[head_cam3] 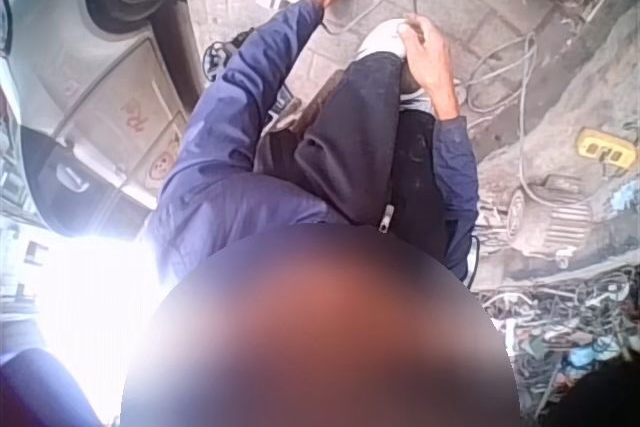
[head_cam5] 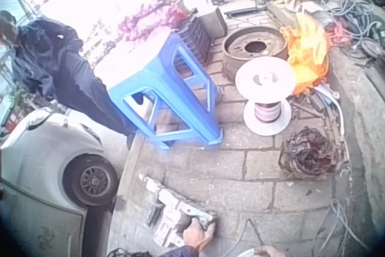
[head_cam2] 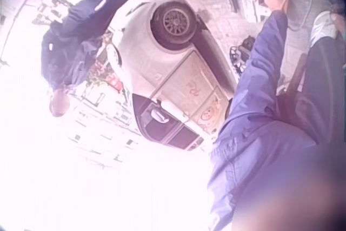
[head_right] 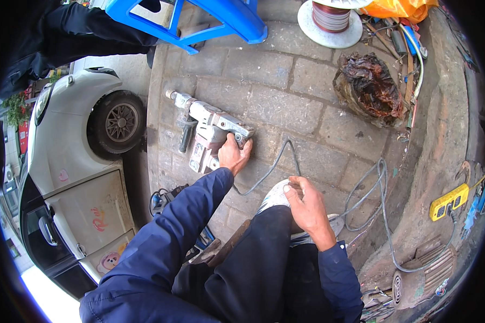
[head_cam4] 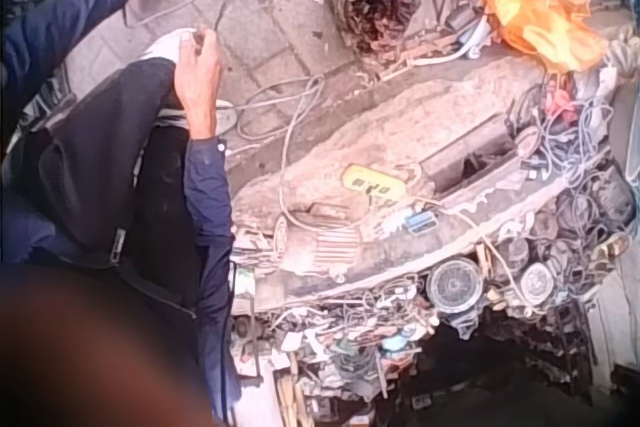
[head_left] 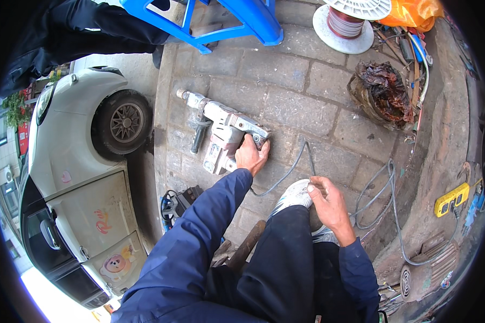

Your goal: The person sits on the ground and repeatedly handles a corded rotary hammer. They pick up a metal rod, insert it into the tool's chuck, and then remove it. The person continues to hold and rotate the tool while another person stands nearby.

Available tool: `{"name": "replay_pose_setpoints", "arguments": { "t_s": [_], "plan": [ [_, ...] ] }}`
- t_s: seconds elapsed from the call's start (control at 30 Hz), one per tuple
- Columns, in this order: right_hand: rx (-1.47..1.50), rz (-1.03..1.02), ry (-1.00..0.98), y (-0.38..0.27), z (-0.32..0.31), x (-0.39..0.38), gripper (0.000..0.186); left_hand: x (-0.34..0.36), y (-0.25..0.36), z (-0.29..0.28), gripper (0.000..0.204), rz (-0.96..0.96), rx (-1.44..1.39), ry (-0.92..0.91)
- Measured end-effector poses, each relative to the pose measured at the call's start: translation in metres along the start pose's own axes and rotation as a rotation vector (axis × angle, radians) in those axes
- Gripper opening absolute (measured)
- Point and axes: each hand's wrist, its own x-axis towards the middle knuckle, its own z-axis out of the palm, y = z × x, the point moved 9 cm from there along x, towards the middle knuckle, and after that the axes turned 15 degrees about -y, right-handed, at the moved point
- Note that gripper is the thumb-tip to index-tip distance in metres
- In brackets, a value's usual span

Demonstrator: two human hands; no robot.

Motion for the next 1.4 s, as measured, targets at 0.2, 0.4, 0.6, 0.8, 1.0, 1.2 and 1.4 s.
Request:
{"name": "replay_pose_setpoints", "arguments": {
  "t_s": [0.2,0.4,0.6,0.8,1.0,1.2,1.4],
  "plan": [
    [0.013,0.001,0.010,0.000,-0.003,-0.003,0.046,0.003,-0.001,0.002,0.052,0.001,-0.018,0.001],
    [0.010,0.014,0.041,-0.004,-0.011,-0.014,0.046,0.010,0.002,0.005,0.054,-0.018,-0.006,-0.013],
    [0.000,0.019,0.069,-0.006,-0.016,-0.027,0.044,0.010,0.012,0.010,0.054,-0.077,-0.010,-0.079],
    [0.010,0.045,0.109,-0.003,-0.024,-0.042,0.043,0.008,0.045,0.023,0.054,-0.043,-0.041,-0.112],
    [0.011,0.037,0.124,0.003,-0.027,-0.049,0.043,-0.014,0.082,0.056,0.053,0.111,-0.057,-0.231],
    [0.066,-0.022,0.128,0.006,-0.029,-0.046,0.044,-0.021,0.084,0.056,0.052,0.158,-0.049,-0.245],
    [0.079,-0.054,0.117,0.005,-0.028,-0.041,0.043,-0.024,0.083,0.058,0.052,0.120,-0.031,-0.202]
  ]
}}
